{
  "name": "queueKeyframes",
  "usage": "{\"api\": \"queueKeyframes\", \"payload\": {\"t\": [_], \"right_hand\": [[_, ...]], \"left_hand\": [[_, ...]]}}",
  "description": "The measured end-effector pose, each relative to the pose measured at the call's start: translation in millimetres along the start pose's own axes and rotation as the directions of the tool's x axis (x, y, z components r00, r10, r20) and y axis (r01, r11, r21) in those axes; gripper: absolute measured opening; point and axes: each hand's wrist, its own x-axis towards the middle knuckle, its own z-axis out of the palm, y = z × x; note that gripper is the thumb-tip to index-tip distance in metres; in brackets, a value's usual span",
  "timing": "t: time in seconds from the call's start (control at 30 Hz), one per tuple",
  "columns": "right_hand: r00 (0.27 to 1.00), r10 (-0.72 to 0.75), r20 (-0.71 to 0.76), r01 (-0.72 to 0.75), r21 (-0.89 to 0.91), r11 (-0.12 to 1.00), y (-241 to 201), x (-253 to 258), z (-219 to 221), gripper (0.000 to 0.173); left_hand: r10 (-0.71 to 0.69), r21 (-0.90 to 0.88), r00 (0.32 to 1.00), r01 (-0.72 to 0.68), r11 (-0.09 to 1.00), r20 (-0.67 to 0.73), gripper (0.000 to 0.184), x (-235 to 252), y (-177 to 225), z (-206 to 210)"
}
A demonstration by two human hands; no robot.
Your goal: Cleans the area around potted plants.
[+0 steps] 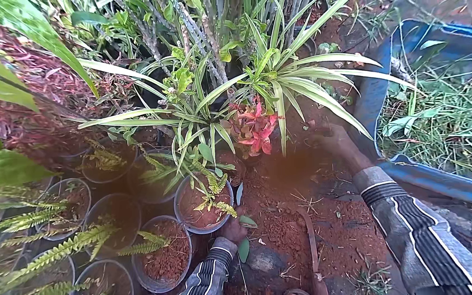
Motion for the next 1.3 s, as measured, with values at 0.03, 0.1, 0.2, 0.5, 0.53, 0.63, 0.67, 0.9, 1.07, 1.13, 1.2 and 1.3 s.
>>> {"api": "queueKeyframes", "payload": {"t": [0.03,0.1,0.2,0.5,0.53,0.63,0.67,0.9,1.07,1.13,1.2,1.3], "right_hand": [[0.999,-0.04,0.012,0.041,-0.096,0.995,1.2,4.0,8.3,0.025],[0.996,-0.093,0.007,0.091,-0.296,0.951,-6.7,4.8,29.4,0.022],[0.984,-0.173,0.04,0.169,-0.507,0.845,-11.5,8.1,59.1,0.032],[0.989,-0.116,-0.087,0.087,-0.279,0.956,-0.9,13.9,44.6,0.027],[0.984,-0.077,-0.16,0.037,-0.235,0.971,-1.4,10.4,34.2,0.028],[0.958,0.027,-0.285,-0.113,-0.29,0.95,0.4,4.1,9.3,0.03],[0.948,0.052,-0.314,-0.152,-0.302,0.941,1.8,3.7,3.7,0.031],[0.955,0.011,-0.297,-0.142,-0.422,0.895,-1.1,17.9,16.4,0.053],[0.977,-0.173,-0.127,0.059,-0.614,0.787,0.0,37.0,29.1,0.03],[0.979,-0.18,-0.1,0.065,-0.68,0.73,0.7,38.9,31.2,0.028],[0.98,-0.167,-0.103,0.047,-0.706,0.707,2.6,42.6,29.9,0.023],[0.983,-0.1,-0.155,-0.006,-0.567,0.824,1.2,38.1,14.7,0.025]], "left_hand": [[-0.002,0.004,1.0,0.002,1.0,0.001,0.041,0.7,0.9,-0.3],[-0.035,0.009,0.998,0.035,0.999,0.046,0.043,1.8,4.1,-4.4],[-0.042,0.022,0.998,0.041,0.999,0.046,0.043,2.1,1.8,-2.0],[-0.043,-0.02,0.997,0.045,0.999,0.065,0.044,1.6,2.6,-2.7],[-0.043,-0.022,0.997,0.045,0.999,0.064,0.043,1.6,2.7,-2.7],[-0.045,-0.012,0.997,0.046,0.999,0.055,0.043,0.1,1.4,-1.8],[-0.033,-0.011,0.999,0.033,0.999,0.037,0.044,0.1,0.9,-0.3],[0.002,0.023,1.0,-0.002,1.0,-0.012,0.044,0.7,-0.4,1.3],[0.029,0.035,0.999,-0.027,0.999,-0.04,0.043,0.7,1.2,0.0],[0.021,0.008,0.999,-0.021,1.0,-0.029,0.042,0.4,1.8,0.1],[0.02,-0.01,0.999,-0.02,1.0,-0.037,0.039,0.5,0.5,2.1],[0.037,-0.006,0.998,-0.037,0.999,-0.052,0.039,0.9,-1.2,3.4]]}}
